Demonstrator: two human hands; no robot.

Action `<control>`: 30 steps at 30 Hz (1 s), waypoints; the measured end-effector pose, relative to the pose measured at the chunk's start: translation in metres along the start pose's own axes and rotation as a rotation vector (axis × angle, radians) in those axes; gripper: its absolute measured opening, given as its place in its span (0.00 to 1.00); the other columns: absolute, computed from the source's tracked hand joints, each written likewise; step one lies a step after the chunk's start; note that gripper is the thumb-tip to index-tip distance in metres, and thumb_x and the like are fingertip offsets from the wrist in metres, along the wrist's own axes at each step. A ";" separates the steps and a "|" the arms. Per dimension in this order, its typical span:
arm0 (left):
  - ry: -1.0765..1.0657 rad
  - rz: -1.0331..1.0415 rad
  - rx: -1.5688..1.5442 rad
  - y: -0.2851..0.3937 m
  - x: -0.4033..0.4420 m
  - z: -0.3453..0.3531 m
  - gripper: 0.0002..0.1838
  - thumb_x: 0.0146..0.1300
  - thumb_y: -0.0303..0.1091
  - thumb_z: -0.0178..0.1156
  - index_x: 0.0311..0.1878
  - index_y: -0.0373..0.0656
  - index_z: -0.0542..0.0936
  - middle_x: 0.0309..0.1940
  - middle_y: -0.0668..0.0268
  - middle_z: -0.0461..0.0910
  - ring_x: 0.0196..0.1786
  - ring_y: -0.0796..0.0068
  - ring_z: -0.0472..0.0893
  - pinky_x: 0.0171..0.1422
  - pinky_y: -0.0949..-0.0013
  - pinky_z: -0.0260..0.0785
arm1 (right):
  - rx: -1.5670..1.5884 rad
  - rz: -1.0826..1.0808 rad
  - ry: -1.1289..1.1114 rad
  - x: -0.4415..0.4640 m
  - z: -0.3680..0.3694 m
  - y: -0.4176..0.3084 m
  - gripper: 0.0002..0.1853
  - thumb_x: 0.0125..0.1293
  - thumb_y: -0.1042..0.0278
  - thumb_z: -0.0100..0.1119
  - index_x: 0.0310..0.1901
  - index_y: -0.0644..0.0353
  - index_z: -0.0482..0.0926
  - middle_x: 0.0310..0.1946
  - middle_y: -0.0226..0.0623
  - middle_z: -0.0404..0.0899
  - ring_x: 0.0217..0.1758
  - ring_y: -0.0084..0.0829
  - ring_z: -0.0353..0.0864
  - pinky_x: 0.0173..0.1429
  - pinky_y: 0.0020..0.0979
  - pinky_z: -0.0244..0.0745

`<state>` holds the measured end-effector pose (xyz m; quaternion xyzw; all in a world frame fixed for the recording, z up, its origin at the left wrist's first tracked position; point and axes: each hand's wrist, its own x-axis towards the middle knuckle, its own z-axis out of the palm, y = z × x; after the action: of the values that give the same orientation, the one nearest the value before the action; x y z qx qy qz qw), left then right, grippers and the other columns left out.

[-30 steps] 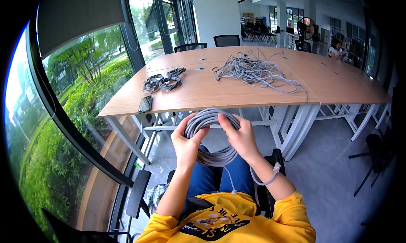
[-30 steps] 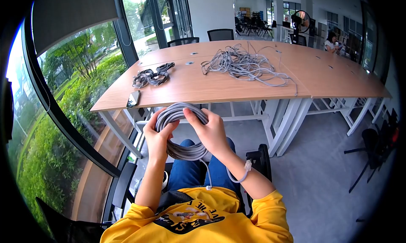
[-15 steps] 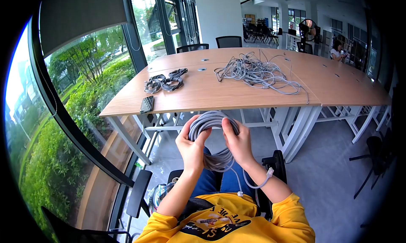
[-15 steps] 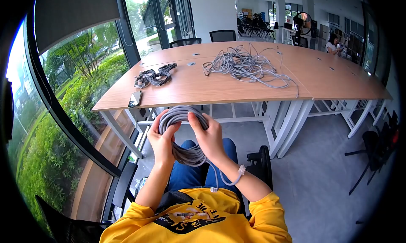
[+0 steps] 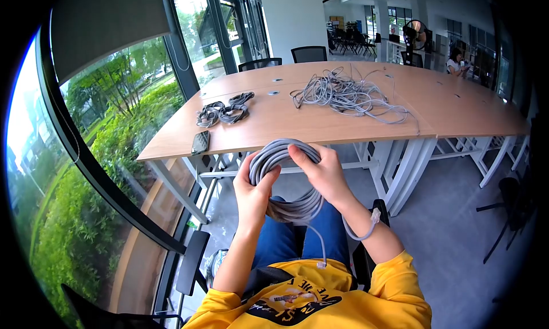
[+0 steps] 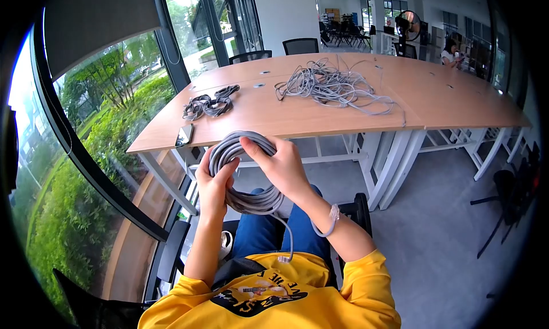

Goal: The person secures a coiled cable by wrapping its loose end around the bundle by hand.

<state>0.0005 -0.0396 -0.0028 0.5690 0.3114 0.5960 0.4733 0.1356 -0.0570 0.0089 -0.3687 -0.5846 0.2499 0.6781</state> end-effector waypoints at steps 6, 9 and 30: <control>-0.161 -0.042 0.033 0.000 0.002 -0.003 0.15 0.49 0.27 0.61 0.41 0.34 0.73 0.25 0.70 0.74 0.20 0.85 0.69 0.24 0.82 0.60 | -0.117 0.081 -0.039 0.002 -0.014 0.010 0.24 0.55 0.48 0.58 0.29 0.68 0.77 0.16 0.29 0.72 0.21 0.16 0.66 0.27 0.21 0.63; -0.277 -0.026 0.119 -0.001 0.009 -0.015 0.17 0.49 0.30 0.63 0.41 0.34 0.72 0.25 0.70 0.74 0.23 0.83 0.72 0.28 0.81 0.63 | -0.132 0.060 -0.047 0.000 -0.016 0.008 0.24 0.54 0.48 0.58 0.28 0.68 0.77 0.16 0.31 0.73 0.21 0.17 0.67 0.27 0.22 0.64; -0.398 0.050 0.465 0.010 -0.004 -0.014 0.17 0.46 0.24 0.57 0.43 0.35 0.72 0.23 0.64 0.76 0.22 0.80 0.74 0.28 0.77 0.68 | -0.522 -0.067 -0.327 -0.017 -0.013 -0.006 0.25 0.48 0.49 0.64 0.33 0.68 0.76 0.19 0.40 0.76 0.23 0.27 0.78 0.27 0.25 0.69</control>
<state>-0.0154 -0.0439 0.0023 0.7753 0.3266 0.3967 0.3673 0.1443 -0.0766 0.0030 -0.4659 -0.7422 0.1249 0.4653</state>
